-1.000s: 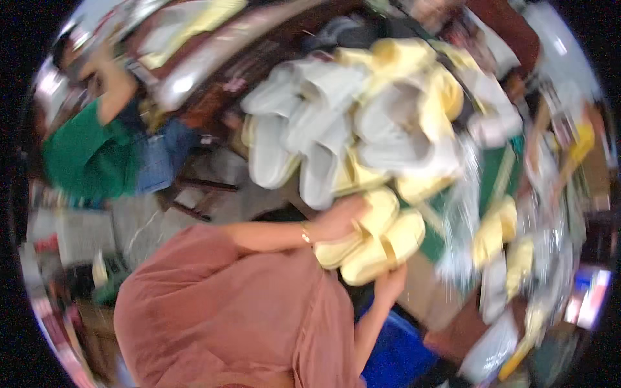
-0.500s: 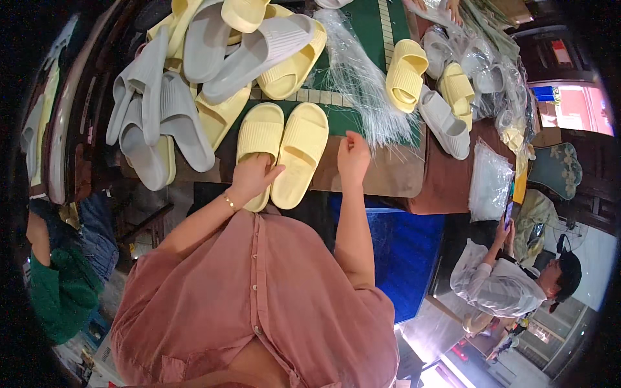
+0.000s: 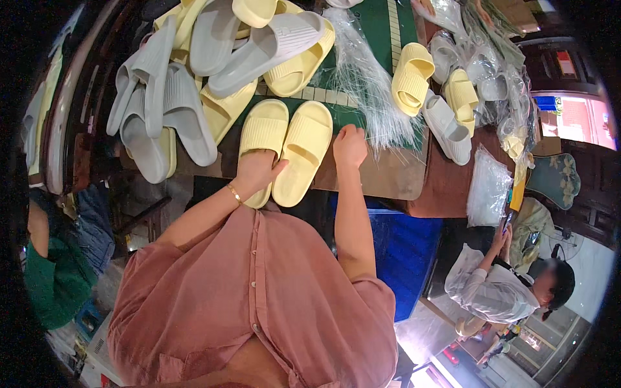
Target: The person pairs slippers together by hand, securing them with plastic fasteners, and arranges the joined slippers on the table.
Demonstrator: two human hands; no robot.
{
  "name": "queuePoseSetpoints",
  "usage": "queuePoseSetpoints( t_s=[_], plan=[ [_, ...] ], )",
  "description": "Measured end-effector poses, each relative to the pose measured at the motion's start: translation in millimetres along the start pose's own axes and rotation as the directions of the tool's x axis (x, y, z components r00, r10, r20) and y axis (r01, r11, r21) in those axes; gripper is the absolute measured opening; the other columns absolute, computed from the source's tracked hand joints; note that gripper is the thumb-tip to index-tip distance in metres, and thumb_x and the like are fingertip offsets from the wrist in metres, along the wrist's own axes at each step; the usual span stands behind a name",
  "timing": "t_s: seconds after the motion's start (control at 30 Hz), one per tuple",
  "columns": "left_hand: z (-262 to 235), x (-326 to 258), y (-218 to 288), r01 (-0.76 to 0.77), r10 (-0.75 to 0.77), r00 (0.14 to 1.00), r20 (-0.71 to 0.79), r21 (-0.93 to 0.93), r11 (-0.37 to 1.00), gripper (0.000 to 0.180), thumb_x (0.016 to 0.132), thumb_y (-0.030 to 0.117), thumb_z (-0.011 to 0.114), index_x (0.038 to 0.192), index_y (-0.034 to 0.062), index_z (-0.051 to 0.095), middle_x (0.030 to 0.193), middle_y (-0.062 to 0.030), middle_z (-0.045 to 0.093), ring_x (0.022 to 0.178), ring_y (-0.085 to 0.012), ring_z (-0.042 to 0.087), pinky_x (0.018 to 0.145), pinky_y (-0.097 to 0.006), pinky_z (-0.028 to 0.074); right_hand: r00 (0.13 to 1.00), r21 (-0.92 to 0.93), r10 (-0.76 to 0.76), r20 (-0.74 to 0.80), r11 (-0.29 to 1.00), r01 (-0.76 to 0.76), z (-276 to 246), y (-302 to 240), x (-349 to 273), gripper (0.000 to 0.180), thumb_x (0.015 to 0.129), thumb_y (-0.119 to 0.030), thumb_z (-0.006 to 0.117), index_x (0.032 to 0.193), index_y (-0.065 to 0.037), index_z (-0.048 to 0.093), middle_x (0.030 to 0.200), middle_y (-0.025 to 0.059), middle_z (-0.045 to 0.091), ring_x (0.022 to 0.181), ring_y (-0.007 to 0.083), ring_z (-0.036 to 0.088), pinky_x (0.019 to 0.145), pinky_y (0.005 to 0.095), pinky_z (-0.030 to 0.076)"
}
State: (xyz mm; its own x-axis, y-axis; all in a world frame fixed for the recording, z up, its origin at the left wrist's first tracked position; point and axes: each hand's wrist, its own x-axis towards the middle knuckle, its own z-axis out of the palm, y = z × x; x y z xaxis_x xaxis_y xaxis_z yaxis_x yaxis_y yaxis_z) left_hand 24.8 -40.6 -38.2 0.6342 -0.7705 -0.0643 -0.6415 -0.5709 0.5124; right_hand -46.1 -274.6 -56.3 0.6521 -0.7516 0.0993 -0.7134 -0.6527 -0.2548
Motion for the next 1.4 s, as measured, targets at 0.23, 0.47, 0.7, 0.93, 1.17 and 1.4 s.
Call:
queuePoseSetpoints(
  t_s=[0.23,0.47,0.7,0.93,1.17,1.4],
  plan=[
    [-1.5,-2.3,0.5,0.002,-0.003,0.998,-0.066,-0.024,1.0,0.042,0.084,0.042,0.058,0.074,0.002,0.061,0.066,-0.0148,0.062,0.055,-0.029,0.061,0.051,-0.038,0.049,0.969,0.249,-0.229,0.09,0.947,0.201,-21.0,17.5,-44.7,0.008,0.081,-0.015,0.058,0.079,-0.008,0.062,0.079,0.0148,0.059,0.073,0.0354,0.059,0.061,0.0436,0.048],
    [-9.3,-9.2,0.9,0.057,-0.06,0.998,-0.017,-0.144,0.988,0.033,0.086,0.033,0.058,0.077,0.0022,0.058,0.072,-0.0126,0.063,0.065,-0.0284,0.062,0.056,-0.037,0.049,0.895,0.727,-0.177,0.41,0.655,-0.204,-65.1,29.1,-56.9,0.004,0.078,-0.006,0.064,0.079,-0.003,0.064,0.07,0.0011,0.059,0.063,0.0102,0.055,0.058,0.0251,0.044],
    [-19.3,-27.8,21.1,0.092,-0.018,0.994,0.108,-0.729,0.678,0.025,0.091,0.024,0.057,0.101,0.0016,0.062,0.07,-0.0012,0.056,0.062,-0.0088,0.051,0.057,-0.023,0.043,0.804,0.78,-0.379,0.459,0.604,-0.161,-101.9,-1.6,-76.9,0.003,0.076,-0.002,0.065,0.079,-0.001,0.064,0.071,0.0012,0.059,0.064,0.0082,0.053,0.06,0.0229,0.044],
    [-33.4,-17.7,28.1,0.289,0.023,0.949,0.315,-0.896,0.336,0.025,0.094,0.023,0.052,0.099,0.0027,0.065,0.081,0.0036,0.056,0.071,-0.0034,0.048,0.062,-0.018,0.04,0.656,0.631,-0.529,0.538,0.769,0.103,-89.2,-33.1,-103.8,0.012,0.073,-0.011,0.064,0.08,-0.002,0.066,0.074,0.0152,0.061,0.068,0.0278,0.062,0.062,0.035,0.049],
    [-36.1,-13.8,9.8,0.262,-0.197,0.962,0.187,-0.836,0.482,0.023,0.09,0.021,0.058,0.095,-0.0006,0.062,0.075,0.0006,0.057,0.067,-0.0078,0.049,0.062,-0.023,0.042,0.619,0.572,-0.526,0.583,0.807,0.147,-87.0,-35.9,-113.7,0.012,0.074,-0.014,0.061,0.076,-0.003,0.066,0.073,0.0167,0.06,0.069,0.0335,0.061,0.063,0.0385,0.048],
    [-20.7,-26.5,6.4,0.309,-0.188,0.949,0.252,-0.644,0.7,0.032,0.085,0.033,0.062,0.092,0.0018,0.056,0.071,-0.0122,0.061,0.06,-0.0225,0.058,0.057,-0.033,0.046,0.551,0.586,-0.582,0.598,0.787,0.195,-86.5,-48.1,-120.9,0.011,0.072,-0.013,0.061,0.077,-0.003,0.065,0.073,0.0157,0.06,0.069,0.0338,0.06,0.063,0.04,0.048]
  ],
)
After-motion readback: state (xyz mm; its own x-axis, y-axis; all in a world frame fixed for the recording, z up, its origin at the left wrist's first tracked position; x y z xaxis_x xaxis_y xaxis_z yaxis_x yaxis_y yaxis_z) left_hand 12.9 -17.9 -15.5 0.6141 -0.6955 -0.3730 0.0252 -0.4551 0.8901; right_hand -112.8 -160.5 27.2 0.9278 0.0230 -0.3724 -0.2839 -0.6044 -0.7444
